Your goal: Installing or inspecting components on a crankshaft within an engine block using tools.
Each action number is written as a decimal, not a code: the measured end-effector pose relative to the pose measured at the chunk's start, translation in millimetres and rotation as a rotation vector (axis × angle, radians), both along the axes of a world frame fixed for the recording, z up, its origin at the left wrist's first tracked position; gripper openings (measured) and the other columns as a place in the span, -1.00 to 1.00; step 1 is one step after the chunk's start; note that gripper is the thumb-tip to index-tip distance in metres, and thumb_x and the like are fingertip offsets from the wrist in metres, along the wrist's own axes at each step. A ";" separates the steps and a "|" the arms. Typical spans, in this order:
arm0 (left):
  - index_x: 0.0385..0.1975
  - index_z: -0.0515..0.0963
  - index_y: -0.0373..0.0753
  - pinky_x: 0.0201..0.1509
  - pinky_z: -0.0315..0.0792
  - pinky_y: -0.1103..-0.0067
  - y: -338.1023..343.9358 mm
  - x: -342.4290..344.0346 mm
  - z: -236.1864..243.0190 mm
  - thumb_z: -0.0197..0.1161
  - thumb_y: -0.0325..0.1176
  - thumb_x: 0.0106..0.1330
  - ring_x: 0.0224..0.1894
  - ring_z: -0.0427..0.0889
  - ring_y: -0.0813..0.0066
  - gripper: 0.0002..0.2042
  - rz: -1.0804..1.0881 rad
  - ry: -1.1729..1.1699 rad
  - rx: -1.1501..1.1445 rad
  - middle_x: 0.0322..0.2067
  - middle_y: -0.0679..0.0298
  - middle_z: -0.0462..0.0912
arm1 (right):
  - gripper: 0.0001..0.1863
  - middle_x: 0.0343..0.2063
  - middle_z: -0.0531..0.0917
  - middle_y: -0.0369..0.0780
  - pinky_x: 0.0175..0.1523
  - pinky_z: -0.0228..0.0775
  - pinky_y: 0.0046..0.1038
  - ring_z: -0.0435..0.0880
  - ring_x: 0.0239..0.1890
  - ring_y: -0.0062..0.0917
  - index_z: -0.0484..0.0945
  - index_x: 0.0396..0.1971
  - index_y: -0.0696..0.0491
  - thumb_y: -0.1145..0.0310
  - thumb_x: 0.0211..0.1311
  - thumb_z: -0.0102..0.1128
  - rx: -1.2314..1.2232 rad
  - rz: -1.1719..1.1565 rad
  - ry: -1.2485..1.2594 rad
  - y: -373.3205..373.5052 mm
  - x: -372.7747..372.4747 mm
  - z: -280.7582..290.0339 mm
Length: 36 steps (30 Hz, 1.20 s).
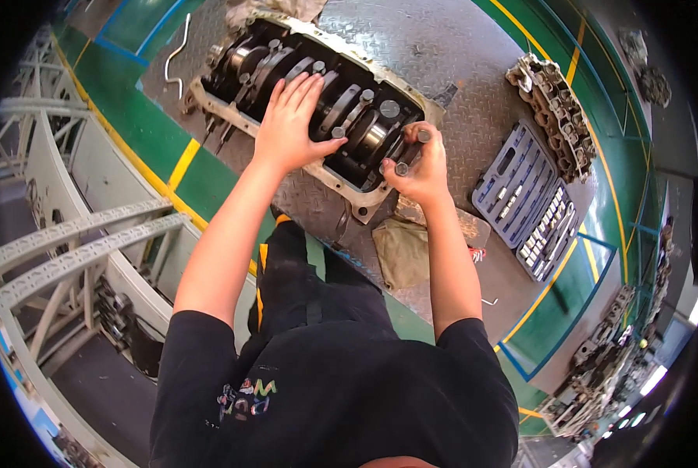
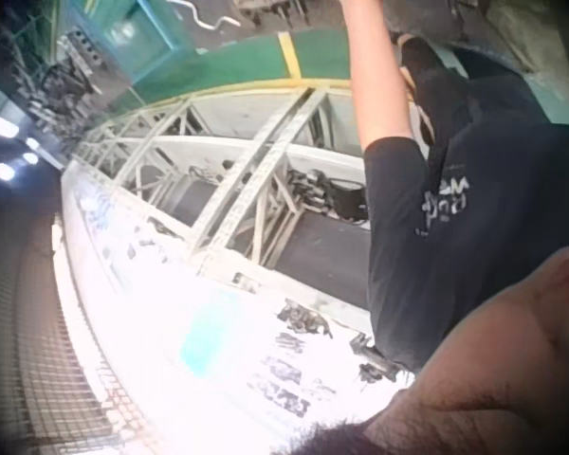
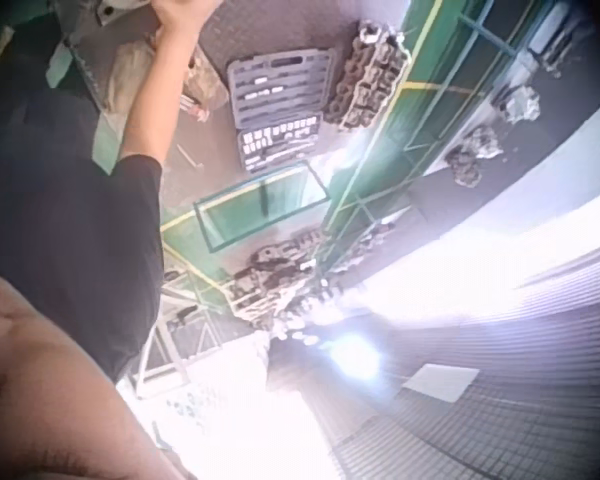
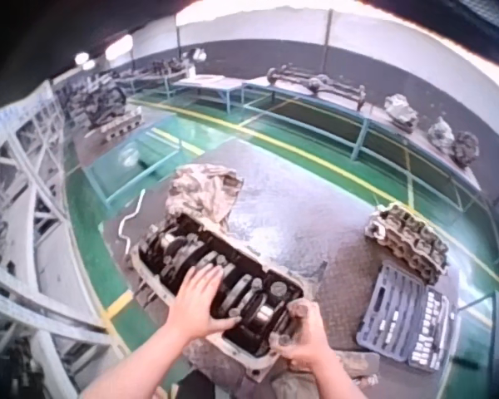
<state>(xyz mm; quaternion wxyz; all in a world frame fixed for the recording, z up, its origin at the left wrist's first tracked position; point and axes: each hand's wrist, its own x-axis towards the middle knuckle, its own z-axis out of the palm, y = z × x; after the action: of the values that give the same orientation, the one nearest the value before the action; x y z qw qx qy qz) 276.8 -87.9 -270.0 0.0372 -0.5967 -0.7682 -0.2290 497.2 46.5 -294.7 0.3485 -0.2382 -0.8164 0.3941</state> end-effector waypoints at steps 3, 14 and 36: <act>0.36 0.25 -0.27 0.55 -0.08 0.23 -3.2 7.1 -2.3 0.48 0.10 -0.03 0.43 0.22 0.22 -0.04 0.007 0.000 0.004 0.33 0.13 0.35 | -0.41 -0.35 0.44 -0.17 -0.09 0.33 -0.28 0.38 -0.22 -0.25 0.37 -0.21 0.08 0.37 -0.38 0.42 0.027 0.024 -0.089 -0.5 -0.2 6.1; 0.36 0.24 -0.29 0.57 -0.11 0.25 -8.4 4.4 -5.9 0.41 0.20 0.00 0.46 0.18 0.28 -0.03 0.025 0.010 -0.004 0.35 0.17 0.32 | -0.43 -0.38 0.38 -0.19 -0.13 0.30 -0.33 0.36 -0.29 -0.32 0.31 -0.22 0.10 0.41 -0.33 0.38 0.048 0.080 -0.095 1.8 0.6 2.3; 0.38 0.22 -0.25 0.57 -0.08 0.24 -6.8 0.3 -12.1 0.44 0.24 -0.06 0.45 0.17 0.28 0.03 0.032 0.017 0.025 0.34 0.18 0.33 | -0.44 -0.34 0.40 -0.19 -0.14 0.36 -0.38 0.39 -0.32 -0.40 0.29 -0.19 0.08 0.48 -0.32 0.32 0.155 0.032 -0.103 -0.7 -11.4 2.5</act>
<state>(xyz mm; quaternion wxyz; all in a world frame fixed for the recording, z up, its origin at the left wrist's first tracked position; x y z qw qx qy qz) 277.1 -94.7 -282.1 0.0548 -0.5855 -0.7745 -0.2330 485.8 45.8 -292.2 0.3168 -0.2174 -0.8650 0.3227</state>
